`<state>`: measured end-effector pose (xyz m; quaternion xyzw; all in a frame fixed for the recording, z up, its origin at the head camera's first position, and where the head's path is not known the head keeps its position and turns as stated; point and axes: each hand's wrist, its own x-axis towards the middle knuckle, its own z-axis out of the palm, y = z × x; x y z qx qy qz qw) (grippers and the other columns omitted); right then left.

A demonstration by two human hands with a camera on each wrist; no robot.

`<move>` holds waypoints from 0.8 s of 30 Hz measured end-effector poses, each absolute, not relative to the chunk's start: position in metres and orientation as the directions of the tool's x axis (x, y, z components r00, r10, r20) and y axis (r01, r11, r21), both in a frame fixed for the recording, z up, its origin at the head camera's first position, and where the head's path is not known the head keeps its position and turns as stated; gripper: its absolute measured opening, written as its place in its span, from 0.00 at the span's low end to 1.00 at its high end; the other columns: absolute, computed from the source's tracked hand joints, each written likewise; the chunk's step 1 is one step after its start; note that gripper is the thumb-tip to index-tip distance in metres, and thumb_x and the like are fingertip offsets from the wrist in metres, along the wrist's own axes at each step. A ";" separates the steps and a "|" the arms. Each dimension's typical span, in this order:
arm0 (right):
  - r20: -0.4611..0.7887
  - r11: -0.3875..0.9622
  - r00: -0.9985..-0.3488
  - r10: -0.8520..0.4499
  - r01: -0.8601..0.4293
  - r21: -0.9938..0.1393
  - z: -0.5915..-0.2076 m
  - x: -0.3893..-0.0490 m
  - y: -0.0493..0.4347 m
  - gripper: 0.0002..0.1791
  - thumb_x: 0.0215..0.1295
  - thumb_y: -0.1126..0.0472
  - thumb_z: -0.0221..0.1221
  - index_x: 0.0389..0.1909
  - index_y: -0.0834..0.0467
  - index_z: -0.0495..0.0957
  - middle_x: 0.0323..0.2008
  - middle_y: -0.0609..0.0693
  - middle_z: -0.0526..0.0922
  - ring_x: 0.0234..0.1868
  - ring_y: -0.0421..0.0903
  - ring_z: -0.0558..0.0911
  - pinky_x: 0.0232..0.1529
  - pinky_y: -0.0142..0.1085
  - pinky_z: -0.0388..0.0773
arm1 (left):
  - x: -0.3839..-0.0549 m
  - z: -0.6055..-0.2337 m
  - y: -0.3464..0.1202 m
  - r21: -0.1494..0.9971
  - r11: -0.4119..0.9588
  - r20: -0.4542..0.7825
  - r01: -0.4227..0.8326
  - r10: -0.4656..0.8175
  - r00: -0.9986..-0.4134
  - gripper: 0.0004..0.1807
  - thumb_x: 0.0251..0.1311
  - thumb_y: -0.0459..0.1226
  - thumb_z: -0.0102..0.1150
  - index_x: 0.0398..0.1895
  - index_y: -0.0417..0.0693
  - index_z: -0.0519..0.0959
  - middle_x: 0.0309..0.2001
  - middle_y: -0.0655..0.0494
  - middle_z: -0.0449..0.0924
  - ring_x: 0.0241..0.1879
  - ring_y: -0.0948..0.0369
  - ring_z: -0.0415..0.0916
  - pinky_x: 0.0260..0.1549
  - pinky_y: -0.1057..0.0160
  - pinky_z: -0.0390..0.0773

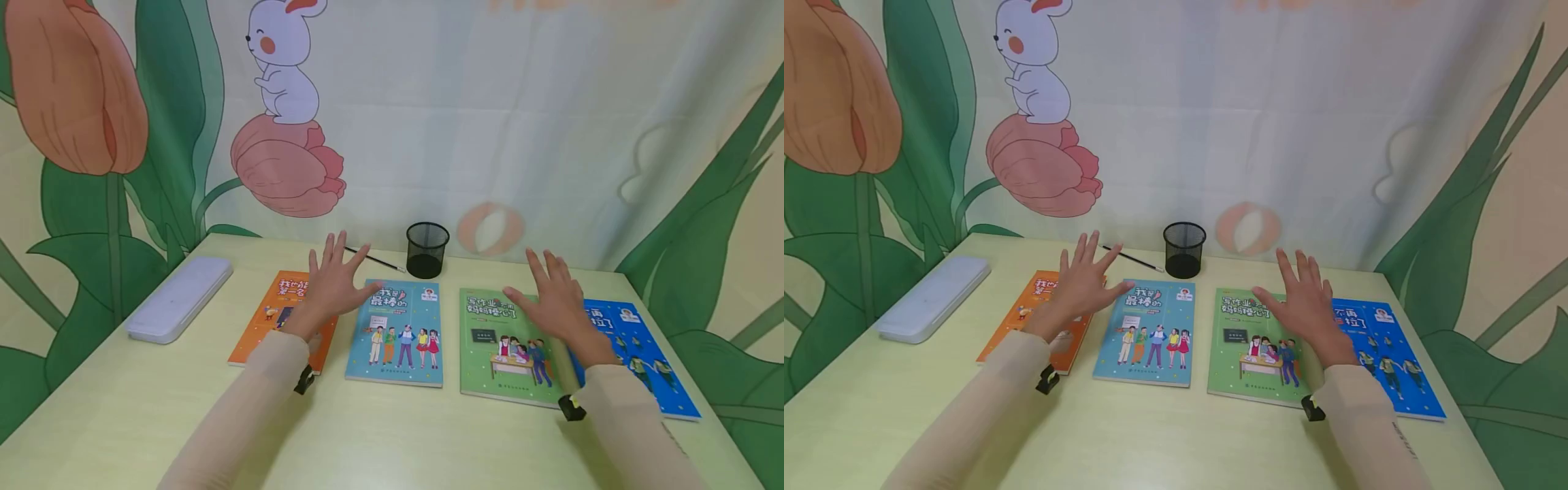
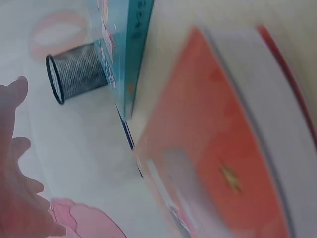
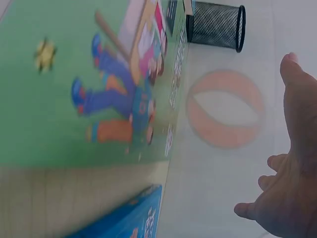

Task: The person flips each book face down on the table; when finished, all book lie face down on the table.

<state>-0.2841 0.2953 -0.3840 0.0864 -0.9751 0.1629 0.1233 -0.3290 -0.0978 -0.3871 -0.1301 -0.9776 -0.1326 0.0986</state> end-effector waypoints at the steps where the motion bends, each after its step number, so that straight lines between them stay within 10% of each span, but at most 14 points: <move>1: 0.268 0.929 -0.955 -0.127 -0.209 -0.306 -0.383 -0.284 0.299 0.51 0.70 0.32 0.50 0.81 0.52 0.37 0.78 0.69 0.41 0.77 0.72 0.42 0.66 0.77 0.47 | -0.330 -0.386 -0.094 0.234 0.926 0.232 0.297 0.244 -0.942 0.46 0.61 0.66 0.53 0.80 0.64 0.53 0.82 0.44 0.33 0.80 0.43 0.27 0.73 0.32 0.34; 24: 0.111 0.912 -0.993 -0.033 -0.076 -0.404 -0.394 -0.269 0.403 0.57 0.70 0.37 0.54 0.79 0.61 0.30 0.74 0.78 0.45 0.71 0.81 0.50 0.57 0.80 0.55 | -0.326 -0.380 0.009 0.086 0.794 0.184 0.601 0.580 -0.793 0.44 0.62 0.68 0.52 0.79 0.68 0.53 0.81 0.45 0.46 0.80 0.47 0.42 0.74 0.37 0.52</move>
